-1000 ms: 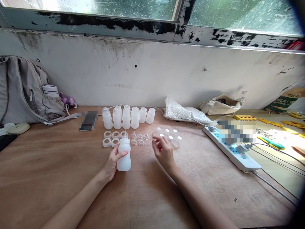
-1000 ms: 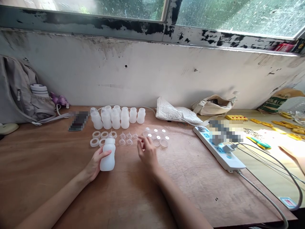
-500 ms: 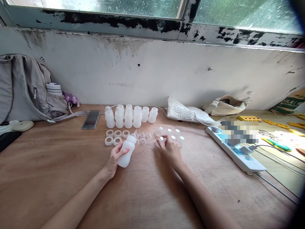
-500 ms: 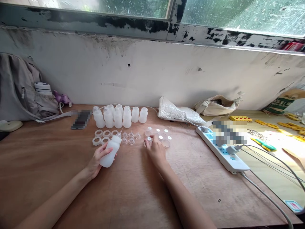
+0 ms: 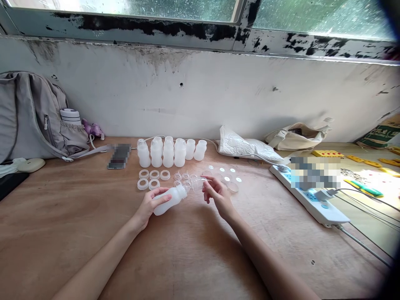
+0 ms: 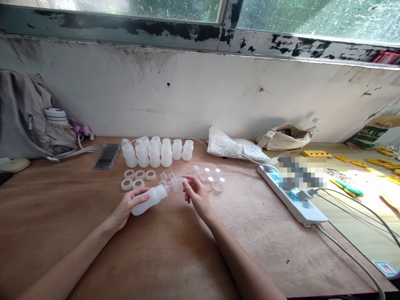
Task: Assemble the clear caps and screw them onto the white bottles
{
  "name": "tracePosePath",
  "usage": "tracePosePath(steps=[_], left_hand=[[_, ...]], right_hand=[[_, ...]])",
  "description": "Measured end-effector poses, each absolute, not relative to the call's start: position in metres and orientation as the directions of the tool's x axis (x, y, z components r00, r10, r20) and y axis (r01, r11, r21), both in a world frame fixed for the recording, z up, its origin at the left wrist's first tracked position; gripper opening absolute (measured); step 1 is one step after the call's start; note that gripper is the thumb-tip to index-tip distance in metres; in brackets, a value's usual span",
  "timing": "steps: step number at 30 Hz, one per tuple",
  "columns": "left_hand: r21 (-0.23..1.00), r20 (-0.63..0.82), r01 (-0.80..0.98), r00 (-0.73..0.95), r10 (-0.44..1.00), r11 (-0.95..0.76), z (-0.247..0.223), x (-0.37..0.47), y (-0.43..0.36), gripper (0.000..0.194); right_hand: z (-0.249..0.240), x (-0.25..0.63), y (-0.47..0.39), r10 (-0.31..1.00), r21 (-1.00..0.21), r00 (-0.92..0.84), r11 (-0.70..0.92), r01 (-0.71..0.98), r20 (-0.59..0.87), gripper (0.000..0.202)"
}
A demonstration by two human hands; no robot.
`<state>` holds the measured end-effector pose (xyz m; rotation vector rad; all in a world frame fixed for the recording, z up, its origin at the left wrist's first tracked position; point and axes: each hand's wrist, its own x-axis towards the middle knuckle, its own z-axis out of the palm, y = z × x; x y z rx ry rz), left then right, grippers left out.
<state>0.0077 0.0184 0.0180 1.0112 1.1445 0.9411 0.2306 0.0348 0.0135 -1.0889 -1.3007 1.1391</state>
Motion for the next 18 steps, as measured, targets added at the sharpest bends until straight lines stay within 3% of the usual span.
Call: tracePosePath(steps=[9,18], left_hand=[[0.958,-0.271,-0.043,0.198,0.942,0.284,0.0177,0.0057,0.0195,0.037],[0.957,-0.273,-0.037,0.222,0.936,0.288,0.0207,0.0048,0.0192,0.036]], right_hand=[[0.0111,0.2233,0.0300,0.967,-0.998,-0.249,0.063,0.024,0.055,0.032],[0.0113,0.2218,0.0274,0.949,-0.997,-0.310,0.072,0.041,0.056,0.031]])
